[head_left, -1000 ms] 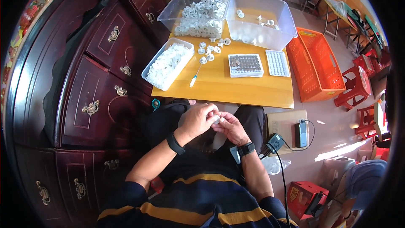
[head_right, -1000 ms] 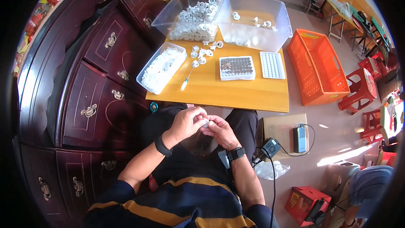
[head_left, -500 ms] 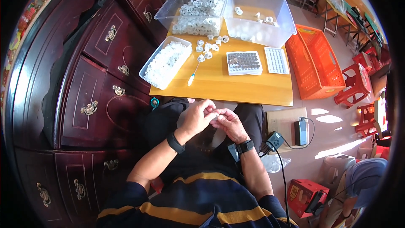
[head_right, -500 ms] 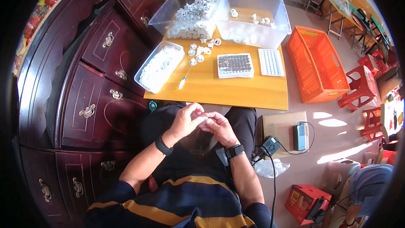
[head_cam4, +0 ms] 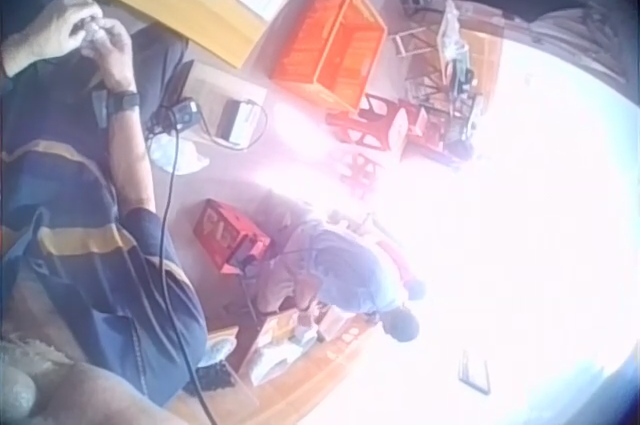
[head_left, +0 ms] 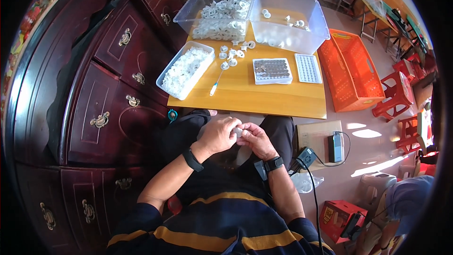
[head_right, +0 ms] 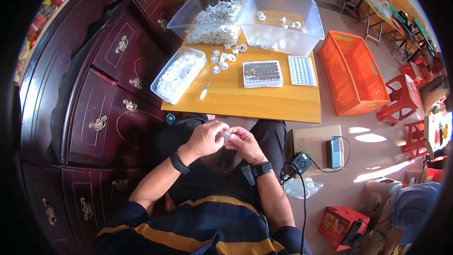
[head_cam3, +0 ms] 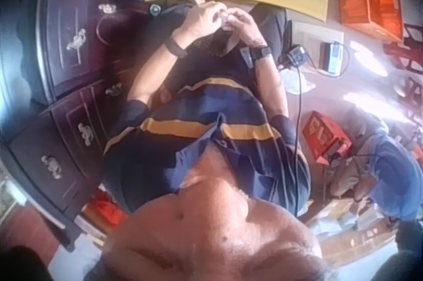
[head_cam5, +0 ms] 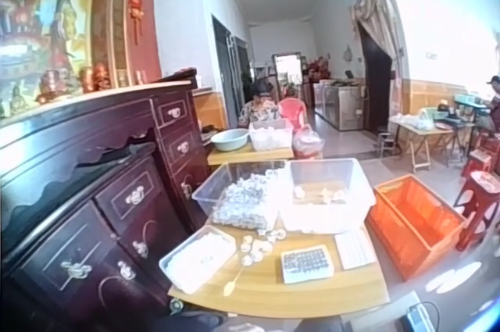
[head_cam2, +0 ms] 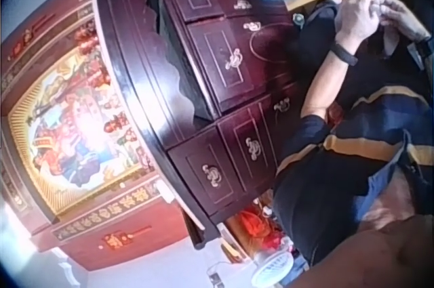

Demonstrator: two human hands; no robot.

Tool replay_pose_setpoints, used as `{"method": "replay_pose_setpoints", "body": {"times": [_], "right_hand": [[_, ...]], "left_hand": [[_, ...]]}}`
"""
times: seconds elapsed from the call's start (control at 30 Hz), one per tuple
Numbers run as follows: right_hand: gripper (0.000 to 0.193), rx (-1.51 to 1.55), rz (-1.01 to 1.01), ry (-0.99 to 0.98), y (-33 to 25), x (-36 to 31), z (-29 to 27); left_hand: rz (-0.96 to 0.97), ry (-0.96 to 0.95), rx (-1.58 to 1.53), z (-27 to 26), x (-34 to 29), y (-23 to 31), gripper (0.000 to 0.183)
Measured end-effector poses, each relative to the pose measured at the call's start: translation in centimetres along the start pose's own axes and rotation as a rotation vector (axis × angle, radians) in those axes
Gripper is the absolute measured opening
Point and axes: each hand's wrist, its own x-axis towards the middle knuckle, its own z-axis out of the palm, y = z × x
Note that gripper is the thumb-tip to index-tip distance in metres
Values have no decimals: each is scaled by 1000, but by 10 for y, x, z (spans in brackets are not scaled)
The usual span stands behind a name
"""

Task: Assembling small white plastic components by inserting parts and applying a substance from a blue tube tool.

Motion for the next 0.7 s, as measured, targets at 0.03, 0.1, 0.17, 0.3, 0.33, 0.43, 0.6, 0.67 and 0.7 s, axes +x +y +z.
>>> {"method": "replay_pose_setpoints", "body": {"times": [0.03, 0.1, 0.17, 0.3, 0.33, 0.43, 0.6, 0.67, 0.7], "right_hand": [[21, -9, 0, 16, 0, 1, 1], [21, -16, -1, 32, 1, 2, 2], [20, -62, 9, 34, 1, 4, 2], [20, -68, 19, 63, 3, 4, 2], [20, -76, 14, 65, 2, 4, 2], [21, -84, -2, 75, 1, 3, 4], [21, -71, -22, 79, 1, 4, 2], [22, -104, -40, 76, 3, 4, 0], [22, -103, -42, 77, 2, 4, 1]], "left_hand": [[-6, 15, 7, 1, -1, 1, 23], [-11, 30, 15, 4, -3, 1, 24], [30, 71, 59, 8, -3, 0, 24], [44, 61, 64, 11, -3, -1, 25], [46, 76, 48, 12, -4, -2, 26], [63, 111, 30, 12, -3, -1, 27], [63, 128, 26, 11, -3, 3, 28], [47, 116, 64, 11, -3, 2, 31], [49, 115, 64, 9, -3, 3, 31]]}}
